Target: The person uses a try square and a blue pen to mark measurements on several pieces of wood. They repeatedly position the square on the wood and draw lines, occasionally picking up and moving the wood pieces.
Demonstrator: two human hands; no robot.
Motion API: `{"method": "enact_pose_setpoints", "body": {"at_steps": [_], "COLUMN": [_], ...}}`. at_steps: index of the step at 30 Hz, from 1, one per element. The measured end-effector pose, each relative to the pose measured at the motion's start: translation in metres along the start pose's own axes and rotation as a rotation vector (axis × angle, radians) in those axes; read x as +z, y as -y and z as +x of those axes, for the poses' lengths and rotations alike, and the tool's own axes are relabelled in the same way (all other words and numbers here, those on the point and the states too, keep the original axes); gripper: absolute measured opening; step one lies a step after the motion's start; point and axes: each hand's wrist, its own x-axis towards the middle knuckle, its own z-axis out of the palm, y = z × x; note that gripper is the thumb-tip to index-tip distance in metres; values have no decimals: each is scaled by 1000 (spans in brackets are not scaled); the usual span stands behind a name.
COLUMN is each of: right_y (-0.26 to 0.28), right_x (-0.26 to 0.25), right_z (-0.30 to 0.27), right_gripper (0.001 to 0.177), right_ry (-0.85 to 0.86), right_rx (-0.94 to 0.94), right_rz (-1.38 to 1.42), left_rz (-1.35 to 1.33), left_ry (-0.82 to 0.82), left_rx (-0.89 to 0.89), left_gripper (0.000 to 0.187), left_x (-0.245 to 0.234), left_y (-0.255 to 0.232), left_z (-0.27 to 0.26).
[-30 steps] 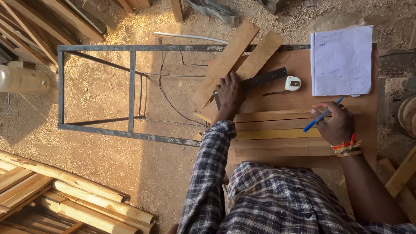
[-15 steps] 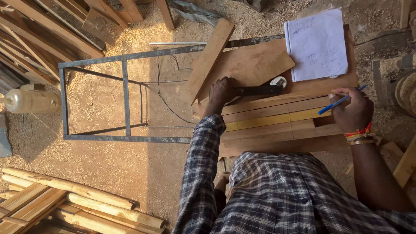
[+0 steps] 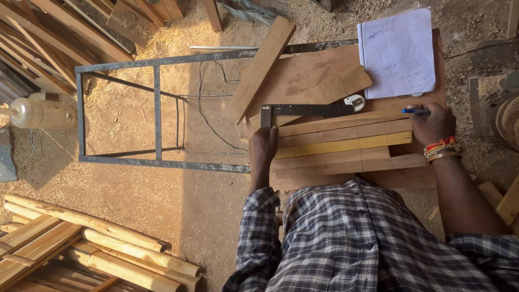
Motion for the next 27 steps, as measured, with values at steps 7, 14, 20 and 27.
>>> {"method": "enact_pose_setpoints", "body": {"at_steps": [7,14,20,27], "right_y": [5,-9,-16,-4], "right_x": [-5,-38,-40,-46], "right_z": [10,-28,-73,-81], "right_gripper": [52,26,15,14], "right_ry": [-191,-131,-135,-229], "right_rx": [-119,-66,-225,-197], "right_rz": [-76,124,119,96], "left_rz": [-39,-337,-154,-214], "left_ry": [-33,-200,-57,-277], "left_rx": [-69,-114,-45,255], "left_gripper": [54,48,48,56], "left_x": [-5,-19,3,21], "left_y": [-12,23,68,88], "left_z": [0,-38,-54,16]}}
